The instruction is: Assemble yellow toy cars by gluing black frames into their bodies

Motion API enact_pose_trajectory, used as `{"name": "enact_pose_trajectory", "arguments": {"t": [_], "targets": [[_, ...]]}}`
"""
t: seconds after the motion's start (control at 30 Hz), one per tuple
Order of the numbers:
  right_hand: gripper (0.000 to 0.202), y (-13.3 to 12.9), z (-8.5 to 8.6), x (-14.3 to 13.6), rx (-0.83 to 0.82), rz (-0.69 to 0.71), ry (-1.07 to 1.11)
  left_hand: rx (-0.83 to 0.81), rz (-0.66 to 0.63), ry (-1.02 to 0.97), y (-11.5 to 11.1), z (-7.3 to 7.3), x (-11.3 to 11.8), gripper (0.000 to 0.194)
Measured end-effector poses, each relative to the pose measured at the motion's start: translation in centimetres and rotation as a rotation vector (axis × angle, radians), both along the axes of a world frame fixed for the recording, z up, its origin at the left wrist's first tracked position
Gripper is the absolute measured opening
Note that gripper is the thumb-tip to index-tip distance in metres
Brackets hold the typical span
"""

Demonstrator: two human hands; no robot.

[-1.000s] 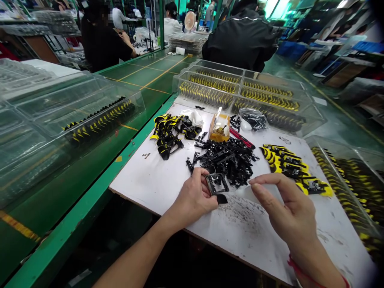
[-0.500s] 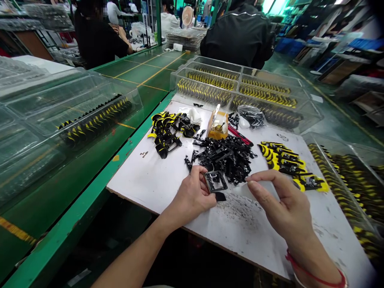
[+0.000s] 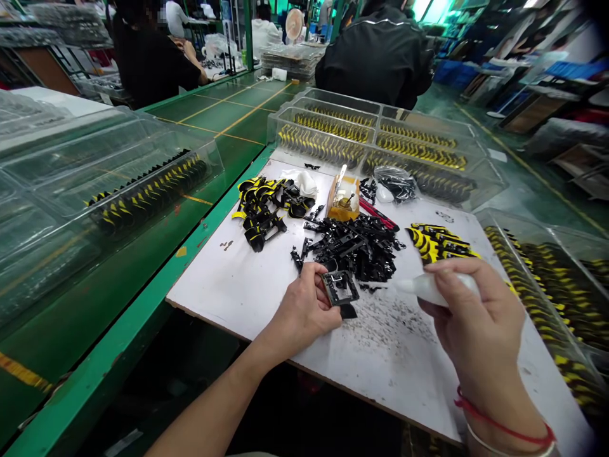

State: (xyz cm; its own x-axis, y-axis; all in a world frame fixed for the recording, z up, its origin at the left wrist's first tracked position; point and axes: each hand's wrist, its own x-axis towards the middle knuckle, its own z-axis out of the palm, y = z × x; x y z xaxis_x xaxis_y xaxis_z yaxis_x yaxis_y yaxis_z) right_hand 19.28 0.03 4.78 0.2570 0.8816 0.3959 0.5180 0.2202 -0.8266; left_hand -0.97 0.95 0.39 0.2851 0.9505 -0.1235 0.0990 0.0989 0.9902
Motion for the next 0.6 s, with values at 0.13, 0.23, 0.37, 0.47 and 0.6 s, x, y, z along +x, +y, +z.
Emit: {"name": "enact_pose_trajectory", "arguments": {"t": [0.13,0.23,0.37,0.47,0.6], "targets": [[0.016,1.6,-0.1,0.8,-0.117,0.079,0.574,-0.04,-0.009,0.024,0.1,0.5,0.1,0.05],[0.025,2.6,-0.4,1.6,-0.198,0.088,0.681,-0.046,-0.002,0.058,0.1,0.6,0.3,0.05],[0.037,4.1,0.0,1.7,-0.317,0.052,0.583,-0.034,0.013,0.077,0.3,0.1,0.7,0.048],[0.034,6.0,0.9,1.0,-0.322,0.097,0.396,-0.067,0.008,0.078,0.4,-0.2,1.0,0.049],[0.025,10.1,1.1,-0.1,-0.216,0.15,0.072,-0.106,0.009,0.099,0.5,0.2,1.1,0.051]]}}
